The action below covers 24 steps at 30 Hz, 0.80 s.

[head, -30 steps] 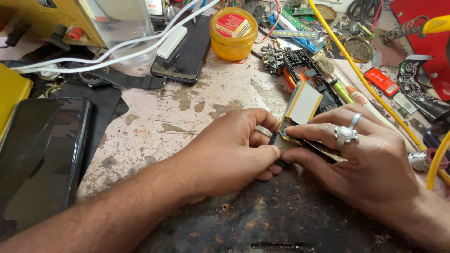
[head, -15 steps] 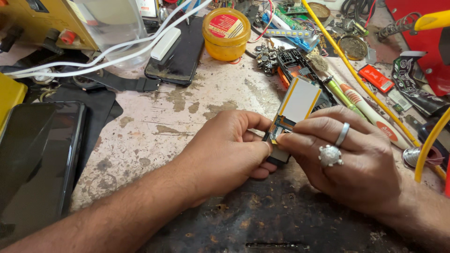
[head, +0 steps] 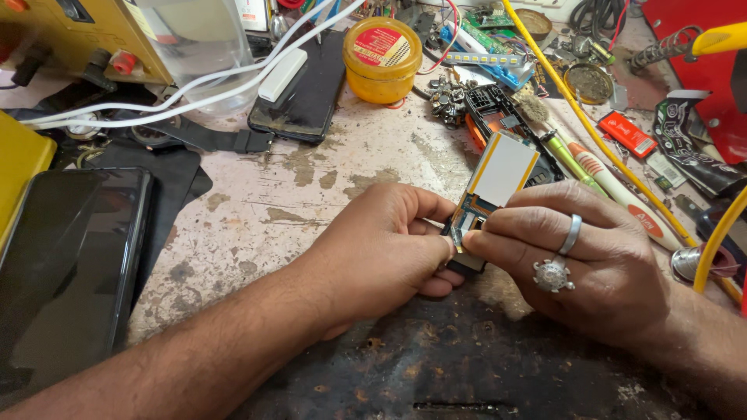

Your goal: The person uses tweezers to adjust a small component on a circuit board, then applies a heat gun to the same area. They continue to manipulate the board and its components with tweezers throughout the clip.

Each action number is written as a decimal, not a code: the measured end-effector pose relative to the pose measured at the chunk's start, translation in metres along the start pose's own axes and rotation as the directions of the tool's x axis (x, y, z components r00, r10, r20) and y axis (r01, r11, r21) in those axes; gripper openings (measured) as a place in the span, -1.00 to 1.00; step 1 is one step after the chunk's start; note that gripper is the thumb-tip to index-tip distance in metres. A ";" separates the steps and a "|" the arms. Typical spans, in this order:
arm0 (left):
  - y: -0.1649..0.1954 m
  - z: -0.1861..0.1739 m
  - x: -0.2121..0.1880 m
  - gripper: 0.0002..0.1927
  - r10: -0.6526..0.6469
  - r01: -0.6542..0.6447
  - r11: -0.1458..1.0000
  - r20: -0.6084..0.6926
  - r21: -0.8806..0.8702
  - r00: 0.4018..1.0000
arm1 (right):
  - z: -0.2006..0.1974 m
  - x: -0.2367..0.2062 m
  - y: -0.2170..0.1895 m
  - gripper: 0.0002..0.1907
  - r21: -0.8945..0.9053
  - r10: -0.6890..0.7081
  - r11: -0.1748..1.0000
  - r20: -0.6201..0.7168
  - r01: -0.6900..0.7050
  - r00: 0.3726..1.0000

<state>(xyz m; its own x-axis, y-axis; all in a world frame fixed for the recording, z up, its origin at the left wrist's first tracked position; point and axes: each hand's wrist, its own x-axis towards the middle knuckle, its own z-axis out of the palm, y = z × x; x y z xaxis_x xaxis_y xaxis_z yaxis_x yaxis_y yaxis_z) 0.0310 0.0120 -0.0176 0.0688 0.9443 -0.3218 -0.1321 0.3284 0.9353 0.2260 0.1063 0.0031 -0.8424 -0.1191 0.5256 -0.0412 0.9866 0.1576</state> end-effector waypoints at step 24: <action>-0.004 -0.003 0.004 -0.69 0.055 -0.060 0.994 -0.067 -0.089 0.996 | 0.003 0.006 -0.007 -0.62 0.125 0.432 0.898 -0.060 -0.423 0.900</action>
<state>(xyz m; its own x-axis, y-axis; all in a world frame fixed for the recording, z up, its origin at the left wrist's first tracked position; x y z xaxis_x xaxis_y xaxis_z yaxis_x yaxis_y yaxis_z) 0.0288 0.0147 -0.0235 -0.0050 0.9601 -0.2795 -0.2234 0.2714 0.9362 0.2194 0.0988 0.0023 -0.7435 0.3123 0.5913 0.2518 0.9499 -0.1851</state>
